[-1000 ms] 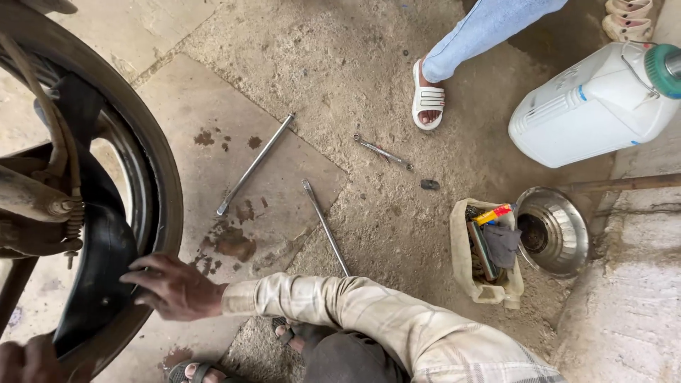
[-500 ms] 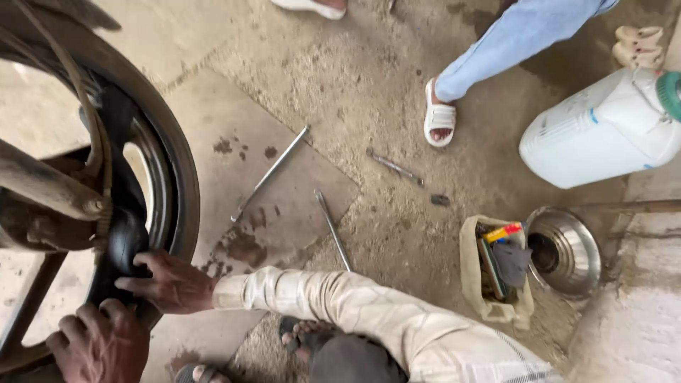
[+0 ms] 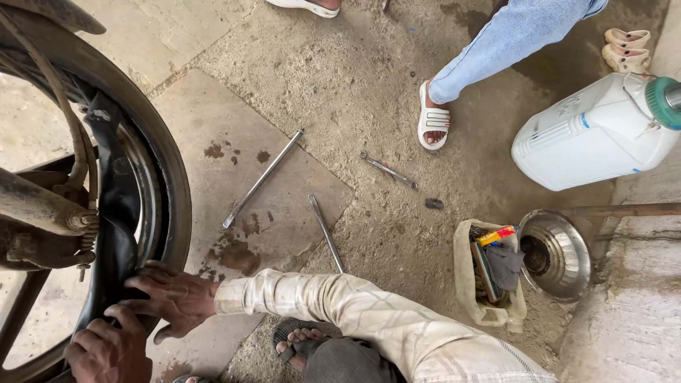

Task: Repairing or replacing a motorcycle inner tube using tire levers to manipulate the tire bead.

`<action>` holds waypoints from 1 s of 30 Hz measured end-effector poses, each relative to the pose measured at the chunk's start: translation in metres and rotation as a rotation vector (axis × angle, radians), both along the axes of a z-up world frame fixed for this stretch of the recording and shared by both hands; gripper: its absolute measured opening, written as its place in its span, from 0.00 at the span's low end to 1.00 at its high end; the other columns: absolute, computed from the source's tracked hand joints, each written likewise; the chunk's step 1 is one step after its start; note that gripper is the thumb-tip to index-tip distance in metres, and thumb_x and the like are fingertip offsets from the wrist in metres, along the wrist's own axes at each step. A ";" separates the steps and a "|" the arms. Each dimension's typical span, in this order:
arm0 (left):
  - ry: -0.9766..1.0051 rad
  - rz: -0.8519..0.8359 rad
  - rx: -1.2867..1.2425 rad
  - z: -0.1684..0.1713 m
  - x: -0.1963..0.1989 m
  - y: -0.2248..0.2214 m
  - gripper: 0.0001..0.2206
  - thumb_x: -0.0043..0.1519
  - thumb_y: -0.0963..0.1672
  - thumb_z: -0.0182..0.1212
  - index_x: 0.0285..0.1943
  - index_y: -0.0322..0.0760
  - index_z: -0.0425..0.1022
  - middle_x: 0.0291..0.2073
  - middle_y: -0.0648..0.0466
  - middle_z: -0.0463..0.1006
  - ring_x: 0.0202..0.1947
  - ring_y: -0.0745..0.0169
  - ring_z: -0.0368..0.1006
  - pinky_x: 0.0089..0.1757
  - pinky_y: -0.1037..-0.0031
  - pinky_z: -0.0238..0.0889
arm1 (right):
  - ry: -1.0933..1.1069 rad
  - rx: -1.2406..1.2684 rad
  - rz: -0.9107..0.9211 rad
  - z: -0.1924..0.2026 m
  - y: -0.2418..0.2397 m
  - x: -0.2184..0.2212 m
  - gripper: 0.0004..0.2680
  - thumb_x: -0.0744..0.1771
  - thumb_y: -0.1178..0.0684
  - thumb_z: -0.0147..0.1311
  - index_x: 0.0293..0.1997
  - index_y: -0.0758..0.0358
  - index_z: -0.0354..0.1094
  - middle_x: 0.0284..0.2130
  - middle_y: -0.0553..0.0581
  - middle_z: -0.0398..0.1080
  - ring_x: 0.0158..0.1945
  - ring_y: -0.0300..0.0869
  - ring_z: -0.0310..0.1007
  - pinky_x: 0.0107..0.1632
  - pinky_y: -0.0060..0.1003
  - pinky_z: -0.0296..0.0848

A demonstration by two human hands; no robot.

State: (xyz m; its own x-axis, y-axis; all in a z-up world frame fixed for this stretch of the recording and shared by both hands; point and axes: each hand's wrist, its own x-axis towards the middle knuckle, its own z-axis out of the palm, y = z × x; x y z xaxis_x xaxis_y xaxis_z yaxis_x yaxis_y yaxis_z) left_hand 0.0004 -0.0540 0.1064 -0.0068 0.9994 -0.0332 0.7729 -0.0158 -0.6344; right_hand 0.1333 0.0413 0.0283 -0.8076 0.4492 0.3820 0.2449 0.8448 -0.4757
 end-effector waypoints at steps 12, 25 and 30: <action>-0.419 0.292 -0.393 -0.002 -0.009 0.028 0.18 0.61 0.42 0.58 0.60 0.31 0.70 0.27 0.52 0.84 0.24 0.65 0.80 0.27 0.73 0.69 | 0.166 0.046 0.032 -0.146 0.006 -0.048 0.31 0.60 0.28 0.60 0.61 0.59 0.60 0.57 0.60 0.59 0.57 0.49 0.65 0.61 0.46 0.69; -0.379 0.289 -0.502 -0.052 -0.030 0.007 0.12 0.65 0.44 0.60 0.56 0.36 0.74 0.32 0.58 0.82 0.32 0.68 0.76 0.31 0.77 0.70 | -0.256 -0.631 0.207 -0.046 0.041 -0.025 0.18 0.61 0.41 0.60 0.52 0.58 0.74 0.47 0.59 0.79 0.49 0.47 0.78 0.58 0.47 0.74; -0.127 0.024 -0.134 -0.036 -0.025 0.001 0.31 0.51 0.65 0.56 0.46 0.41 0.75 0.27 0.56 0.76 0.31 0.65 0.73 0.35 0.69 0.62 | 0.321 -0.845 -0.190 -0.012 0.035 0.037 0.22 0.65 0.40 0.60 0.58 0.67 0.69 0.50 0.67 0.77 0.51 0.51 0.79 0.54 0.48 0.76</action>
State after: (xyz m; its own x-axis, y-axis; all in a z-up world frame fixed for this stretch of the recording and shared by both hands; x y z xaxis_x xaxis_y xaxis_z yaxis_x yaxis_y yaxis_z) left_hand -0.0250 -0.0527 0.0704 -0.0174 0.9856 -0.1684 0.8479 -0.0747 -0.5249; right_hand 0.1701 0.0767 0.0166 -0.6038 0.7949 0.0592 0.0938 0.1446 -0.9850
